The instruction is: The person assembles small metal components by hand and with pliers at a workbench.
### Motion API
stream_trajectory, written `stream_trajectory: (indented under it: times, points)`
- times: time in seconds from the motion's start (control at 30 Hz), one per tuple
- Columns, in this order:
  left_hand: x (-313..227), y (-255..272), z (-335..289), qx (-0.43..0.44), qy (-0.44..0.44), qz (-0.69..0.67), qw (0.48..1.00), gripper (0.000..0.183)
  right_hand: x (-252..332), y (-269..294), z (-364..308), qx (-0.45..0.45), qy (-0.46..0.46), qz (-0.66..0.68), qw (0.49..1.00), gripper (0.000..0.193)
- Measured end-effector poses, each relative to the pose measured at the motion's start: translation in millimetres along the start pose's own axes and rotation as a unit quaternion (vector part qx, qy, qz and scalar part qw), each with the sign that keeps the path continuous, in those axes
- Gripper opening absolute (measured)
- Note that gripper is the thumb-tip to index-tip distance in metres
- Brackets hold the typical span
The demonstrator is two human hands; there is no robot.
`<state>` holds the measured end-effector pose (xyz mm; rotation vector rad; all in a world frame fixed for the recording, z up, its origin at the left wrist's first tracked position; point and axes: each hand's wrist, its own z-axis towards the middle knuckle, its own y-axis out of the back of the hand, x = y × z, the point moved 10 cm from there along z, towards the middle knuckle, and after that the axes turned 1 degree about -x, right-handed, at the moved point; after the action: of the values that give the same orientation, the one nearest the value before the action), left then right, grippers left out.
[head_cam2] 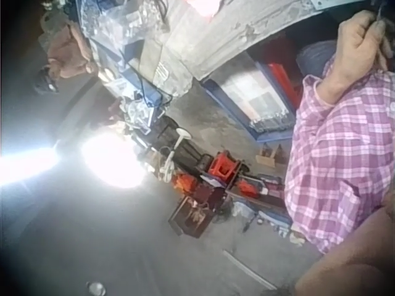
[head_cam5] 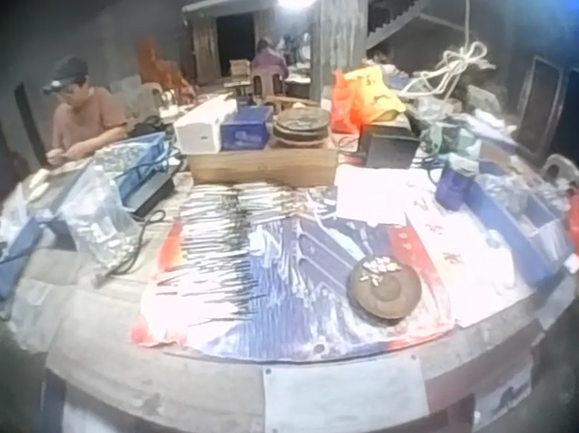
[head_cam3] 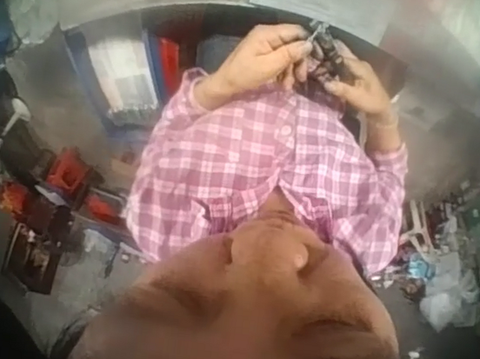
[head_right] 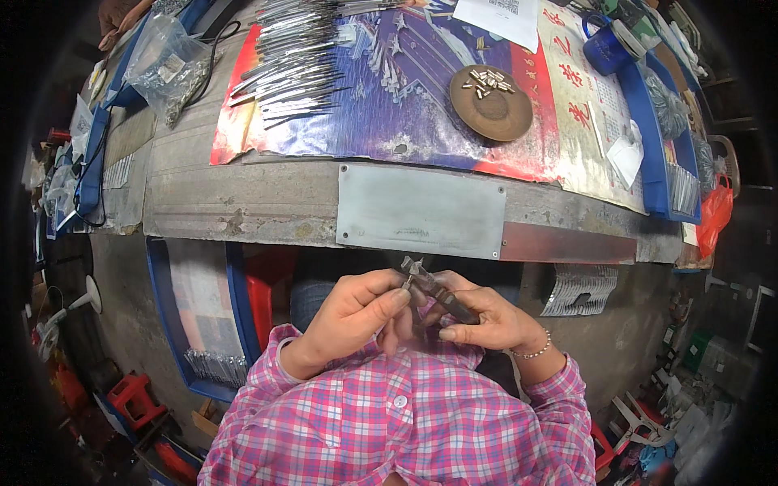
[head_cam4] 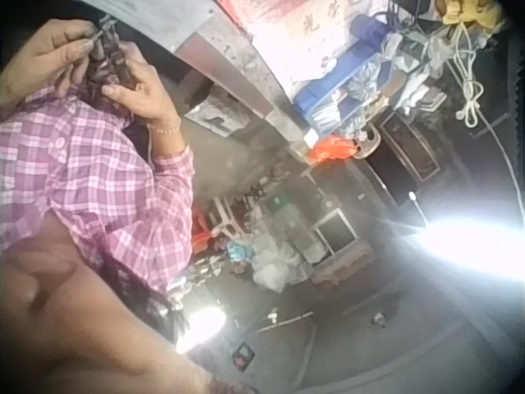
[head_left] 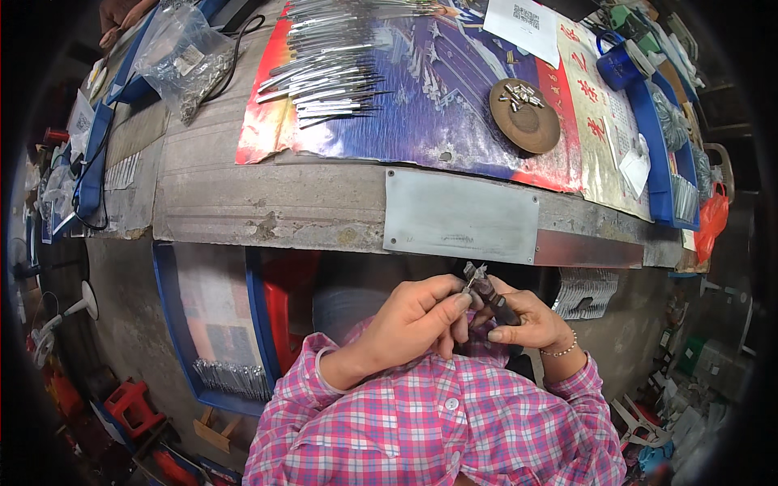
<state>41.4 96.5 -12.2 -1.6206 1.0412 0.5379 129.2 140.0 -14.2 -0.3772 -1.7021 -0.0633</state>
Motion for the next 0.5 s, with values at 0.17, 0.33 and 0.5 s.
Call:
stream_trajectory:
  times: [0.17,0.33,0.5]
  points:
    - [1,0,2,0.016,0.015,-0.011,1.000,0.026,-6,1,0,-0.024,-0.024,0.009,0.999,0.024]
    - [14,-2,3,0.051,0.075,-0.133,0.987,0.027,2,6,1,-0.046,0.023,-0.092,0.994,0.022]
    - [17,3,3,0.058,0.077,-0.047,0.994,0.023,2,6,-1,-0.067,0.045,-0.157,0.984,0.022]
